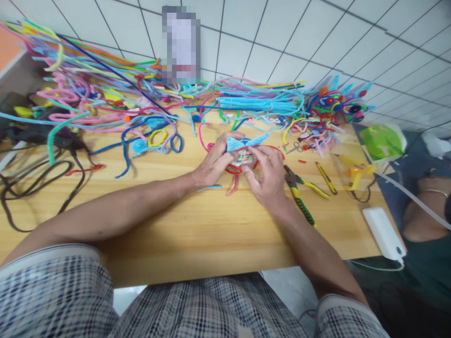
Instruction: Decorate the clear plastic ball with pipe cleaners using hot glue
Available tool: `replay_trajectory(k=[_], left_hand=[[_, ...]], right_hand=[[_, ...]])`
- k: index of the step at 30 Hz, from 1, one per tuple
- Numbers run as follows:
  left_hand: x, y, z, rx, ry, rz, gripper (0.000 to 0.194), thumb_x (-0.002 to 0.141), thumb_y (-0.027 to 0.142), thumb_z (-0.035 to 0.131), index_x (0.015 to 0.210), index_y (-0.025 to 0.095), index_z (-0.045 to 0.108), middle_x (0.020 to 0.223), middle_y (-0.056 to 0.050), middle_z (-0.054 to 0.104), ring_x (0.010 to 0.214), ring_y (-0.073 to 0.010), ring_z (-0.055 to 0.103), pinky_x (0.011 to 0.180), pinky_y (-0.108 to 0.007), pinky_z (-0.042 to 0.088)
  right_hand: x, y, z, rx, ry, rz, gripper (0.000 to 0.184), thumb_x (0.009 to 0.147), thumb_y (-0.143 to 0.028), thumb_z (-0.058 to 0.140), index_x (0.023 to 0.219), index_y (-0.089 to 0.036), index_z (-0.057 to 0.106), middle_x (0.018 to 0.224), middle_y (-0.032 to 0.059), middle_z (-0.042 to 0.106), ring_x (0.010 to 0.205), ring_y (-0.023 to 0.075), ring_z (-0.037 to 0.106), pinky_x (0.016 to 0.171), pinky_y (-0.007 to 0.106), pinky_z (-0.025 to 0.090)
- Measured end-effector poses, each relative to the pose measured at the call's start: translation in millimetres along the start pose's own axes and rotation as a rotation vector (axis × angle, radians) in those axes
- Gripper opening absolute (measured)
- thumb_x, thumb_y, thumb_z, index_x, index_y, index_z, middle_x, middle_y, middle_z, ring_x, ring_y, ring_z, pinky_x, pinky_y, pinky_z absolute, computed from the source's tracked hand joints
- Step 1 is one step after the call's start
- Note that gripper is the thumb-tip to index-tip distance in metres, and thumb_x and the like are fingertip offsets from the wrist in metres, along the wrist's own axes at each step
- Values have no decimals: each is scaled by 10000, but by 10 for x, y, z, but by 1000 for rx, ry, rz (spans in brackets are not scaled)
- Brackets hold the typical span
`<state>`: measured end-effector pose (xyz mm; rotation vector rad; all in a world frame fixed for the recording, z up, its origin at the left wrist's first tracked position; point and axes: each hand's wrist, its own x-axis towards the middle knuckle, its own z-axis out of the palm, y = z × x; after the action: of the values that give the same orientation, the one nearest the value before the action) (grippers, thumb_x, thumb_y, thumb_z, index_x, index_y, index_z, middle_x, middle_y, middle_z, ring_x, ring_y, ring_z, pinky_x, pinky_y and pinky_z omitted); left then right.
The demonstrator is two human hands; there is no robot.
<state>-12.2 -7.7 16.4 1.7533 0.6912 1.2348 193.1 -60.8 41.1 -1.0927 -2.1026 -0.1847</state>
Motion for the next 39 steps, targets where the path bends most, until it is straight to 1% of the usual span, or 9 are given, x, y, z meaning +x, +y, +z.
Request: replay_trajectory(k=[4, 8, 11, 19, 23, 28, 33, 36, 39], left_hand=[[6, 19, 14, -11, 20, -38, 419, 987, 340, 550, 1391, 256, 621, 1461, -90, 685, 1433, -304, 604, 1258, -512, 482], [26, 55, 40, -12, 58, -98, 393, 995, 430, 643, 1338, 240, 617, 1338, -88, 707, 1223, -267, 686, 1083, -445, 579], [43, 79, 63, -23, 82, -116, 355, 978, 419, 659, 1284, 243, 626, 1251, -68, 720, 1135, -246, 698, 1015, -413, 587], [47, 46, 74, -83, 105, -155, 323, 977, 404, 637, 1264, 254, 636, 1162, -36, 750, 1075, -235, 724, 980, -402, 601], [37, 29, 90, -107, 101, -146, 375, 990, 448, 657, 1314, 262, 633, 1221, -44, 744, 1143, -242, 708, 1032, -408, 585], [13, 15, 98, -138, 68, -184, 449, 1013, 501, 645, 1393, 264, 613, 1270, -60, 731, 1169, -246, 698, 1034, -411, 579], [29, -20, 69, -53, 82, -121, 436, 986, 480, 677, 1364, 263, 665, 1332, -87, 747, 1338, -292, 664, 1245, -501, 462], [44, -31, 50, -63, 78, -152, 466, 973, 489, 689, 1369, 243, 675, 1416, -106, 732, 1386, -310, 648, 1229, -513, 488], [36, -29, 30, -103, 20, -185, 481, 992, 497, 685, 1393, 230, 667, 1415, -107, 742, 1345, -308, 679, 1188, -509, 534]], right_hand=[[-9, 4, 0, 23, -27, 20, 536, 1059, -309, 645, 1584, -284, 540, 1395, 141, 689, 1275, 344, 656, 1085, 556, 538], [-16, -15, 5, 38, -55, 51, 537, 1063, -337, 637, 1590, -289, 542, 1412, 143, 690, 1286, 353, 651, 1102, 581, 526], [-7, -48, 5, 16, -33, 27, 504, 1065, -340, 647, 1558, -276, 564, 1397, 147, 701, 1264, 339, 670, 1079, 569, 549], [12, 50, -75, 94, 56, 184, 316, 1070, -356, 621, 1377, -289, 660, 1300, 121, 734, 1219, 311, 694, 992, 518, 615], [49, 149, -77, 38, 69, 233, 292, 1085, -400, 608, 1343, -274, 657, 1327, 118, 761, 1247, 313, 688, 1033, 517, 585], [102, 210, -110, -3, -17, 268, 196, 1097, -383, 580, 1109, -259, 731, 1076, 69, 813, 1062, 281, 717, 995, 462, 544], [173, 234, -287, 64, -77, 232, 133, 1042, -280, 622, 995, -262, 746, 986, 45, 800, 992, 263, 717, 948, 432, 541], [235, 224, -422, 122, -203, 226, 124, 999, -234, 644, 973, -260, 762, 996, 45, 808, 1003, 261, 733, 954, 429, 555], [279, 174, -572, 225, -385, 242, 123, 1002, -278, 677, 1020, -252, 796, 1046, 49, 827, 1006, 241, 752, 948, 403, 563]])
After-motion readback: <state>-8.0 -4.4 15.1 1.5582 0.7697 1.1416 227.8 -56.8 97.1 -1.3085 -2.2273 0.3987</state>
